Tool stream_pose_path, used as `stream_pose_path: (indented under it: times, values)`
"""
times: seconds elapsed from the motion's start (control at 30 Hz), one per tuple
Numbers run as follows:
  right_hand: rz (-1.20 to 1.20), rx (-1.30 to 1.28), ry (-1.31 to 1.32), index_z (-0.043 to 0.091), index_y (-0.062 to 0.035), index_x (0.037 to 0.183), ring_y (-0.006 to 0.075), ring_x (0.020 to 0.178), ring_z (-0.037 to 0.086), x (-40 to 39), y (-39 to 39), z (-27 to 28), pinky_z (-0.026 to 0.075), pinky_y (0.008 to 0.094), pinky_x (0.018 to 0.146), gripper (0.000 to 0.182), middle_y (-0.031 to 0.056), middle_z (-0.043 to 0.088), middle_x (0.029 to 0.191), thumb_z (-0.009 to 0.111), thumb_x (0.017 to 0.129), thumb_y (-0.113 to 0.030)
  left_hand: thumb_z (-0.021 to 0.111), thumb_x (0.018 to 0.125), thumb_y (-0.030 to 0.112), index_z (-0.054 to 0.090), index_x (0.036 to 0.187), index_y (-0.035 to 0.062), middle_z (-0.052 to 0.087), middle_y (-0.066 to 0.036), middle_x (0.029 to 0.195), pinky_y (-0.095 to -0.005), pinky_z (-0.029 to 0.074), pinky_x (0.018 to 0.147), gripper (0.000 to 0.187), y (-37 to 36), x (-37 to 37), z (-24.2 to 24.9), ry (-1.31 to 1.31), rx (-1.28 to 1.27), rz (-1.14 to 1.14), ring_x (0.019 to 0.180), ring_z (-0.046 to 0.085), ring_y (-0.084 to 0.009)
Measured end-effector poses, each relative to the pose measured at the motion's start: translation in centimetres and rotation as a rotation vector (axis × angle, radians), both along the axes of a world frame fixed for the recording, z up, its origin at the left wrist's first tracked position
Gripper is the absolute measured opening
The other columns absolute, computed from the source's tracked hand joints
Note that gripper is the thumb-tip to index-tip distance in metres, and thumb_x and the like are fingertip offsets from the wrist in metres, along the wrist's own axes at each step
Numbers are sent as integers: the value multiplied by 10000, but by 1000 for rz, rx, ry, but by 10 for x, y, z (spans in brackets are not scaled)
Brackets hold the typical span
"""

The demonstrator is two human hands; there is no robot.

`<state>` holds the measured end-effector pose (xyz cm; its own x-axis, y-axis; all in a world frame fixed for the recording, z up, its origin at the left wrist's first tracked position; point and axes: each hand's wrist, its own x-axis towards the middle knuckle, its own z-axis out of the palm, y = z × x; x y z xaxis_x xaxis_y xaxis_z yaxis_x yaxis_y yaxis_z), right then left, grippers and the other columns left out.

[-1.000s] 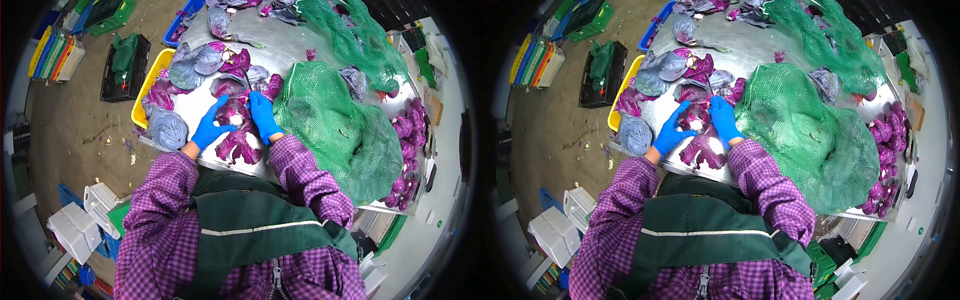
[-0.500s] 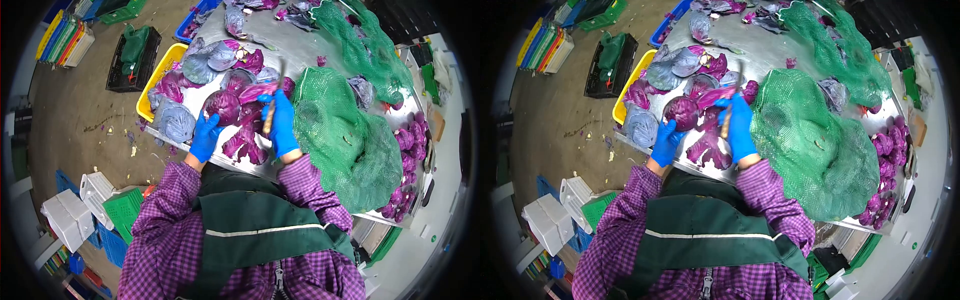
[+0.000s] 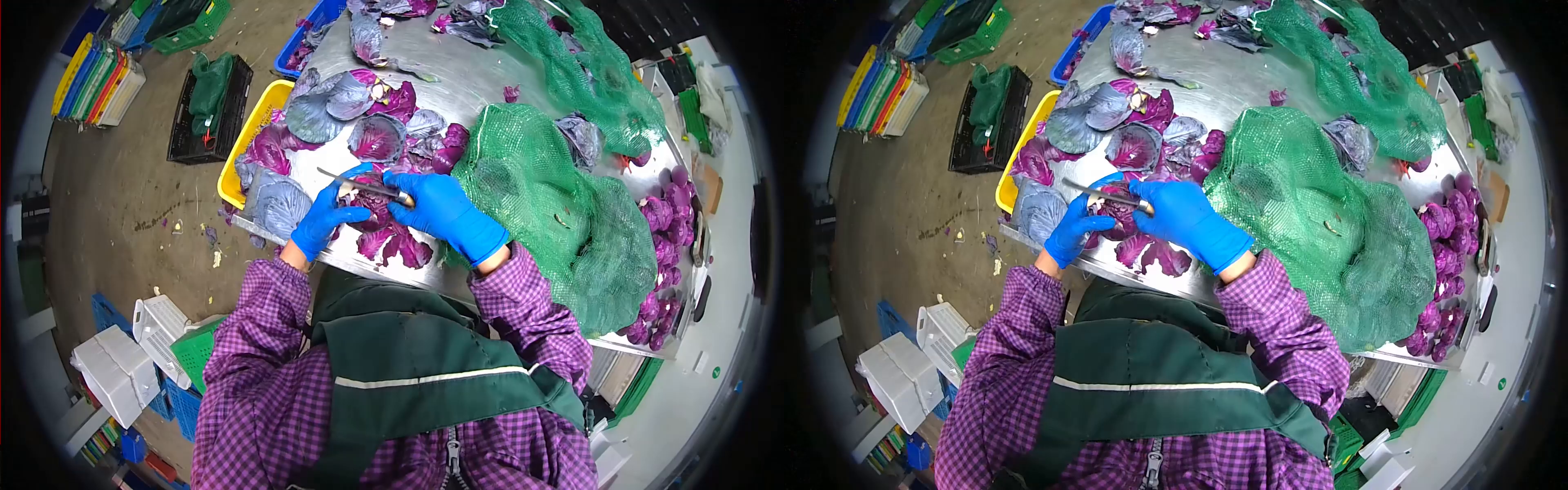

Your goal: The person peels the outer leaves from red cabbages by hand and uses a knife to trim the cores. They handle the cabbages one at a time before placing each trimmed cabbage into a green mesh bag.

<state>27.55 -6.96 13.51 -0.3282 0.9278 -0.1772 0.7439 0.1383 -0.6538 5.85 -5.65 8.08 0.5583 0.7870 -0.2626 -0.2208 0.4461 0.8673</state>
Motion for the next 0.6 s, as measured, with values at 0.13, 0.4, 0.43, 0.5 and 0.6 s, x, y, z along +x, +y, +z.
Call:
stream_pose_path:
  times: [0.13,0.4,0.43,0.5,0.6]
  values:
    - [14,46,-55,654,-127,1058,331,693,633,4,-1,-16,521,372,636,320,137,656,818,669,775,-276,701,700,-2,403,1364,25,507,-93,1302,-313,427,984,728,3,1,-8,16,77,-148,1162,504,-177]
    - [-500,-114,388,640,-56,1020,186,719,669,39,10,-56,524,308,651,221,105,685,802,638,822,-154,791,614,197,378,1377,10,412,-114,1399,-348,308,1088,887,3,-7,-9,-42,211,-123,1297,382,-221]
    - [-593,-207,469,635,-33,1030,172,752,671,45,11,-59,532,301,677,213,94,693,832,626,841,-132,791,614,197,378,1377,10,412,-114,1399,-348,308,1088,887,2,-9,-9,-39,210,-120,1297,382,-221]
    - [-494,-138,613,626,-21,1086,153,841,663,41,0,-54,530,286,749,245,96,687,945,625,858,-109,791,614,192,355,1391,17,401,-110,1409,-347,313,1085,908,1,-10,-10,-90,43,-86,1297,381,-218]
    - [-286,-192,620,588,-91,1220,214,929,651,12,-6,-26,504,328,820,478,130,651,1069,726,789,-243,800,595,146,336,1402,23,404,-104,1403,-347,306,1087,939,3,-5,-11,-97,14,-74,1296,379,-217]
